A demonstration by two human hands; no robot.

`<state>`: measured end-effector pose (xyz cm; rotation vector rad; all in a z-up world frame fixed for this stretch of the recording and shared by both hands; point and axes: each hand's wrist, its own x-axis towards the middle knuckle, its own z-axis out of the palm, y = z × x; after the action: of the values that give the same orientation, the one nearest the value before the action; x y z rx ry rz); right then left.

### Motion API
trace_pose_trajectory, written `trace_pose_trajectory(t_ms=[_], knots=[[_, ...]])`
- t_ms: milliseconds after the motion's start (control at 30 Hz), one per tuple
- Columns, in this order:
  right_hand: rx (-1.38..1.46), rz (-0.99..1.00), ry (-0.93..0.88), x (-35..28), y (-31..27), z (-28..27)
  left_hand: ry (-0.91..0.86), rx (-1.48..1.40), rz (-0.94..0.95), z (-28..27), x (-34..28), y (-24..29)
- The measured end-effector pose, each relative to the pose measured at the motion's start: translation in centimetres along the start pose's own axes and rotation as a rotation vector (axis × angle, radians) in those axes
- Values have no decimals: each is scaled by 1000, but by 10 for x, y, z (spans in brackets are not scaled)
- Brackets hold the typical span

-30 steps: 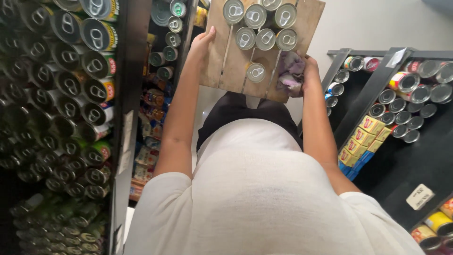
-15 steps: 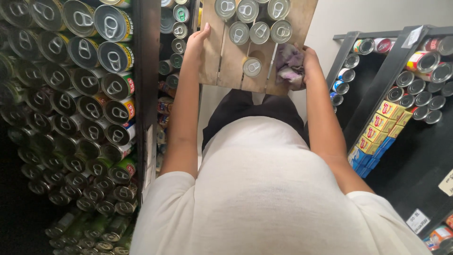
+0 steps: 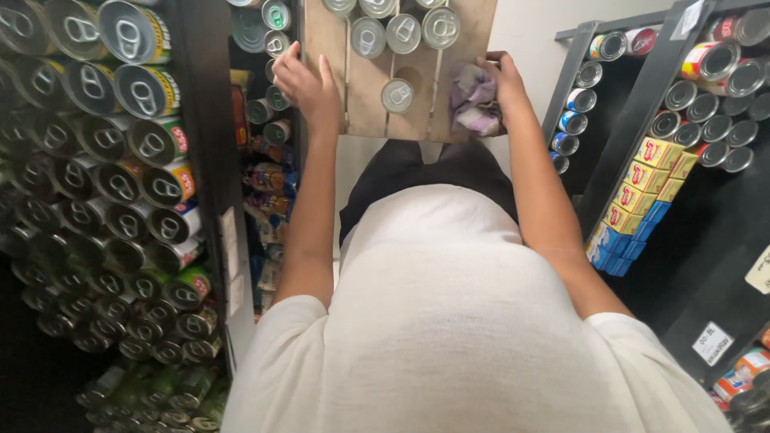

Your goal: Wiping canned goods with a cloth and arranging them on store shelves.

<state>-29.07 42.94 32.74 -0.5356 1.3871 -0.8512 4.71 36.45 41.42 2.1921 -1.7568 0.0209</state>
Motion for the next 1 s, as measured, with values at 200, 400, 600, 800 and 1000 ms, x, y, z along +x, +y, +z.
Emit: trace_pose_trajectory(t_ms=[200,400,600,800,1000], knots=[[360,-37,-16,12,37,-55,77,18,87,-25,-83,36],[571,13,259,36,50,-109,112,144,-54,1,-127,45],[658,-34,376,30,17,-144,165,123,-79,17,-163,73],[546,-216,158,39,-8,-132,350,236,-331,77,-182,40],[567,-458,-29,7,-82,-63,178,89,-216,22,-183,84]])
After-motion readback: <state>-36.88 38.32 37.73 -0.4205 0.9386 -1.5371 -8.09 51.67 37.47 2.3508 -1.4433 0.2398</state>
